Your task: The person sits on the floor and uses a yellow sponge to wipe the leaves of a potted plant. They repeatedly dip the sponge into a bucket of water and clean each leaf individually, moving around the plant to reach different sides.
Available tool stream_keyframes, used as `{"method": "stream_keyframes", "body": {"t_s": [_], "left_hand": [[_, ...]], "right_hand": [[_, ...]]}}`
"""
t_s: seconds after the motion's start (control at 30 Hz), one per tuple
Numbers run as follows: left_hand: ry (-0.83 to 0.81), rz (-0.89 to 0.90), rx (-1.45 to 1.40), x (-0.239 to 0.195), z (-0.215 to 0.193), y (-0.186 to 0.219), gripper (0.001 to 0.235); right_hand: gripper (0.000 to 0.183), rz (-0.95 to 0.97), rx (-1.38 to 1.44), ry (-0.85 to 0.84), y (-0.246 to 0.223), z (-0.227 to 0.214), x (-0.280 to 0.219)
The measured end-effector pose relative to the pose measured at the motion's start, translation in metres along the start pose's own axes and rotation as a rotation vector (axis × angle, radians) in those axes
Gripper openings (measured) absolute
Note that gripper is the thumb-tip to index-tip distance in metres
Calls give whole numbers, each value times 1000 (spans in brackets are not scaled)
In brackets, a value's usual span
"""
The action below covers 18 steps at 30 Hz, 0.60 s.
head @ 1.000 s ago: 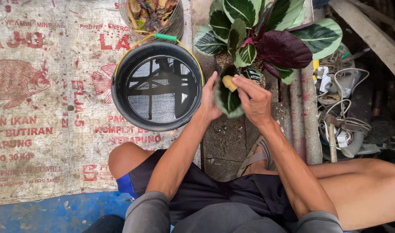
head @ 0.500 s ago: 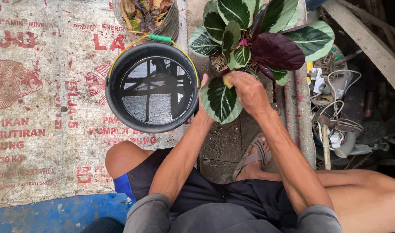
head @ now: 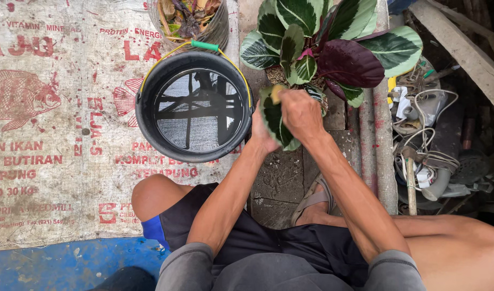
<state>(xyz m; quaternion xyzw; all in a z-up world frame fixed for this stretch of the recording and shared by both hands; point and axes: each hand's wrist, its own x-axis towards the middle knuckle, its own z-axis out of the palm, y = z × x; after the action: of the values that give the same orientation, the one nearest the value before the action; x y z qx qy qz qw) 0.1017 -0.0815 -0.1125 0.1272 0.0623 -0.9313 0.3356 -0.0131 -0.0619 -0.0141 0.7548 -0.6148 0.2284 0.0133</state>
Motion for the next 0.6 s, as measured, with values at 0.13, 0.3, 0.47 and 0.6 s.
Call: {"method": "stream_keyframes", "body": {"t_s": [0.13,0.3,0.47,0.6], "left_hand": [[-26,31,-33,0,-14,-3,61],[60,126,-78,1,-25,-6,63],[202,175,-165,-6,-21,-12,72],[149,190,-204,-21,-12,-16,70]], "right_hand": [[18,-27,7,-10,1,-1,-4],[20,-189,151,12,2,-4,-1],[20,-116,22,-168,0,-16,0],[18,-187,74,-223,-6,-29,-7]]}}
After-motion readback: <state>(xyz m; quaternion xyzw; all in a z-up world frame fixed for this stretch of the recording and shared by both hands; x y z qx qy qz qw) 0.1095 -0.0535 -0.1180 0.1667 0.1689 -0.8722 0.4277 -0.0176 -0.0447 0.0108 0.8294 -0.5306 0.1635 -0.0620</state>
